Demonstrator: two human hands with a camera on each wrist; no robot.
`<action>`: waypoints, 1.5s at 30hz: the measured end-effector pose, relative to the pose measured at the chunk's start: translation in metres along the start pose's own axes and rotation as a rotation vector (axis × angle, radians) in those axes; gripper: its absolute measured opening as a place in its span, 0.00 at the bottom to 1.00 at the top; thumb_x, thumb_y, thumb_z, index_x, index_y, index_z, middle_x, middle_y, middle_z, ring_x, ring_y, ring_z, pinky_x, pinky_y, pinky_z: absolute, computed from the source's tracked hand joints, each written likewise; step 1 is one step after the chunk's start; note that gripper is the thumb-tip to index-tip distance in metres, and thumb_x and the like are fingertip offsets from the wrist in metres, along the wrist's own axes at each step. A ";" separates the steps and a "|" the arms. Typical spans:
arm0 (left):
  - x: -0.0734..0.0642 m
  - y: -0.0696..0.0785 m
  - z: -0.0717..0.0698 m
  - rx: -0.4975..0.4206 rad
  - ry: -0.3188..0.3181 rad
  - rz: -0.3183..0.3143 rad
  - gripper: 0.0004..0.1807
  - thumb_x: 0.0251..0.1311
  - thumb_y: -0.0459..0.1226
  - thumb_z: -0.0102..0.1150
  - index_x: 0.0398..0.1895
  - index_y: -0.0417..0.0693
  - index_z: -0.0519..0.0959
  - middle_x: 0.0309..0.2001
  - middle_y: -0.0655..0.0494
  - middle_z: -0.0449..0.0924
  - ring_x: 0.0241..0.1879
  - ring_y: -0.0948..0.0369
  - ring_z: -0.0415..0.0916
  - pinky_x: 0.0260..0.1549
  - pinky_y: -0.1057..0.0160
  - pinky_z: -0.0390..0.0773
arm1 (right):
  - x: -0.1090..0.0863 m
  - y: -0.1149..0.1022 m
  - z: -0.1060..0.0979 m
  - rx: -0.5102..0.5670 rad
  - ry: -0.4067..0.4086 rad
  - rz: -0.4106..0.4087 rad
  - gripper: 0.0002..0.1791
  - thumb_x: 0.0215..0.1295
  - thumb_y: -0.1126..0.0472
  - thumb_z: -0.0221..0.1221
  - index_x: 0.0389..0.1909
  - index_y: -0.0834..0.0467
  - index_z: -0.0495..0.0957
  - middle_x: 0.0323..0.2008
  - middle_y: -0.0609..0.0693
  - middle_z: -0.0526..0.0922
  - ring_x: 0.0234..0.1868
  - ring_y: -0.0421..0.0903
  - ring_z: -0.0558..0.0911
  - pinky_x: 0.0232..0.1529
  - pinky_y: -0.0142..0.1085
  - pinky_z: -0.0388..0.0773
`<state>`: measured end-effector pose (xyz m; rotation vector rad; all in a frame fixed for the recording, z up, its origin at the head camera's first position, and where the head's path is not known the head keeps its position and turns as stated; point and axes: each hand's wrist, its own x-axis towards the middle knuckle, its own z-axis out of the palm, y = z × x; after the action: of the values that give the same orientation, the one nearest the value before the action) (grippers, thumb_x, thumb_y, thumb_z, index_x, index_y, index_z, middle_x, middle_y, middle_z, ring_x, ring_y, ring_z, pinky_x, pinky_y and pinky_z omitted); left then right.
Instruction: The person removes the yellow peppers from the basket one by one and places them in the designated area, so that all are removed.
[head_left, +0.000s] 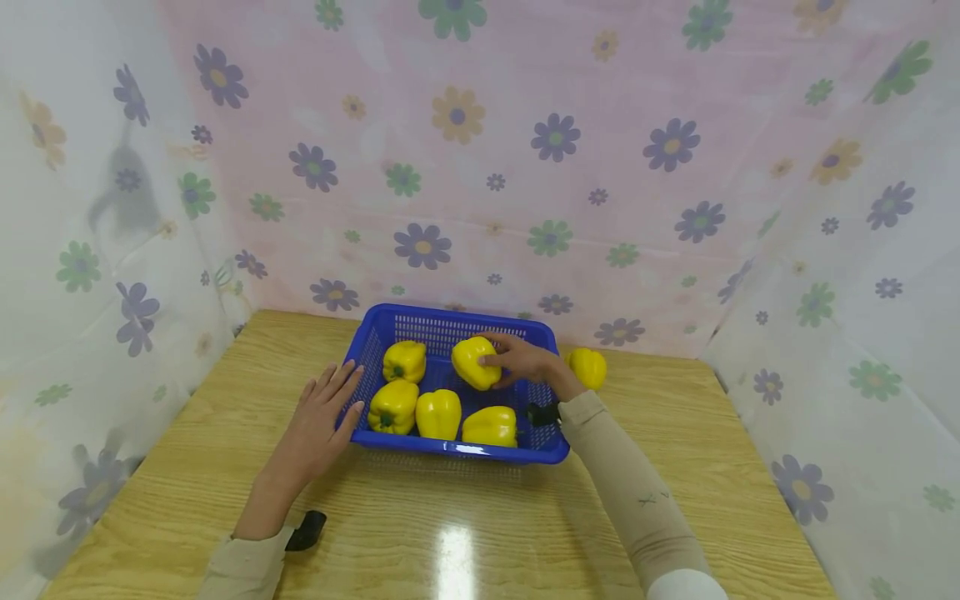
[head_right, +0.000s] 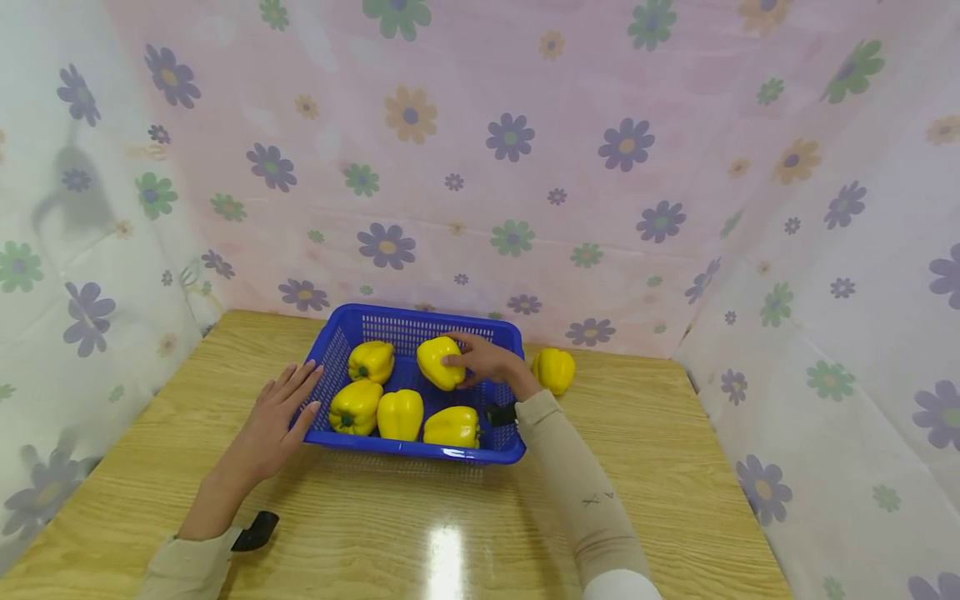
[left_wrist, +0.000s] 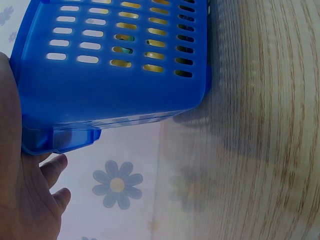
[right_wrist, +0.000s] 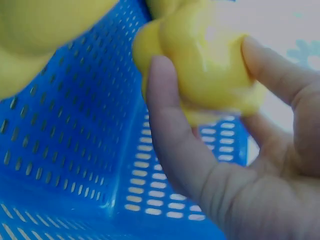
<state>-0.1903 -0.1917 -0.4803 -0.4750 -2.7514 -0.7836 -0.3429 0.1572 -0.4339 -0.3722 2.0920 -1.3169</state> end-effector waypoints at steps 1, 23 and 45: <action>0.000 0.000 0.000 0.000 0.001 0.000 0.30 0.80 0.44 0.43 0.79 0.41 0.60 0.79 0.40 0.55 0.79 0.37 0.45 0.73 0.30 0.45 | -0.001 -0.001 0.000 0.011 0.017 0.000 0.36 0.77 0.60 0.55 0.81 0.53 0.53 0.71 0.66 0.63 0.64 0.62 0.74 0.58 0.58 0.80; 0.000 -0.001 0.002 -0.017 0.006 0.011 0.30 0.80 0.44 0.43 0.78 0.42 0.60 0.79 0.39 0.55 0.79 0.36 0.45 0.73 0.30 0.46 | -0.027 -0.007 0.005 0.154 0.150 -0.150 0.36 0.74 0.64 0.58 0.79 0.52 0.57 0.64 0.69 0.71 0.53 0.58 0.83 0.59 0.63 0.75; 0.000 -0.001 0.001 -0.017 0.008 0.006 0.30 0.80 0.44 0.43 0.79 0.42 0.60 0.79 0.40 0.55 0.79 0.36 0.45 0.73 0.30 0.46 | -0.053 -0.010 0.013 0.251 0.227 -0.222 0.38 0.76 0.62 0.57 0.81 0.52 0.52 0.64 0.70 0.68 0.54 0.56 0.82 0.52 0.51 0.84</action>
<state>-0.1905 -0.1918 -0.4812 -0.4820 -2.7374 -0.8058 -0.2950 0.1717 -0.4099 -0.3686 2.0766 -1.8046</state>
